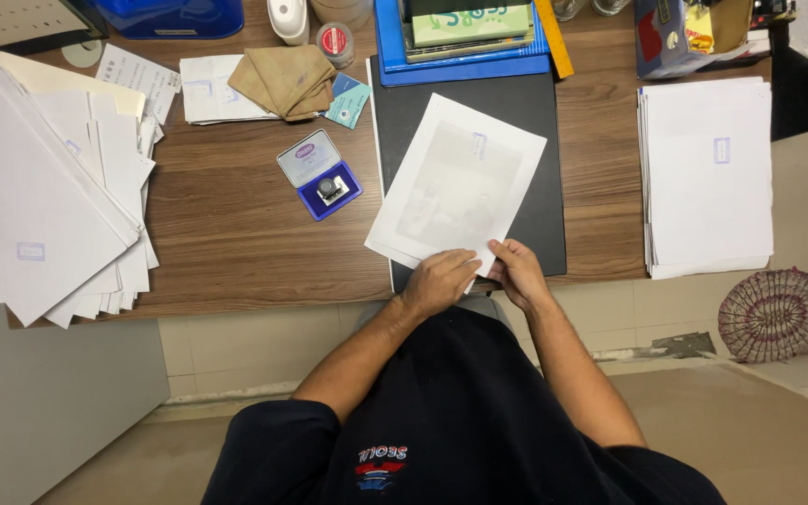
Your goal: Stamp various documents and sort them into piles on a desk.
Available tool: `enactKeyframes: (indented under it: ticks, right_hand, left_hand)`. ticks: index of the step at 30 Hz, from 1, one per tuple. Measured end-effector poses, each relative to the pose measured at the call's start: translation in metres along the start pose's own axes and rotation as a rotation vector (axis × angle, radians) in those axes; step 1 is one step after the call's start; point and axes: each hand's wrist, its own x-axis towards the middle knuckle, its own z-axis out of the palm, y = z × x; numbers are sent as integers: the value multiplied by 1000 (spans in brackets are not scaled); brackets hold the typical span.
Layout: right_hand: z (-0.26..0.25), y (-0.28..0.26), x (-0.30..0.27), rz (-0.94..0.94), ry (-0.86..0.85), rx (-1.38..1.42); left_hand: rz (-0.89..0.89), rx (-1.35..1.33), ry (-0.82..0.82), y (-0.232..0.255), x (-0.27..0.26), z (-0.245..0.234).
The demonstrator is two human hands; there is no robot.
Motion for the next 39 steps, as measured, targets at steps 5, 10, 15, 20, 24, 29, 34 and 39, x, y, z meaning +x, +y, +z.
enactKeyframes:
  ticks: [5, 10, 15, 20, 24, 29, 34, 39]
  right_hand:
    - [-2, 5, -1, 16, -21, 39]
    - [20, -9, -20, 44, 17, 14]
    - [17, -4, -22, 21, -58, 27]
    - [21, -6, -21, 29, -41, -8]
    - [24, -6, -19, 35, -21, 4]
    - [13, 6, -8, 25, 33, 182]
    - [-9, 20, 1, -117, 19, 48]
    - [-21, 5, -2, -186, 200, -120]
  left_hand:
    - [-31, -33, 103, 4, 7, -5]
    - [-246, -130, 168, 3, 15, -9]
    - [-471, -222, 250, -4, 17, -6]
    - [-600, -297, 229, -12, 19, 2]
    - [-813, -823, 150, -40, 15, 15]
    - [-1010, -1331, 542, -70, 42, -29]
    - [-981, -1406, 851, -125, 32, -61]
    - [-855, -1301, 977, -188, 2, -87]
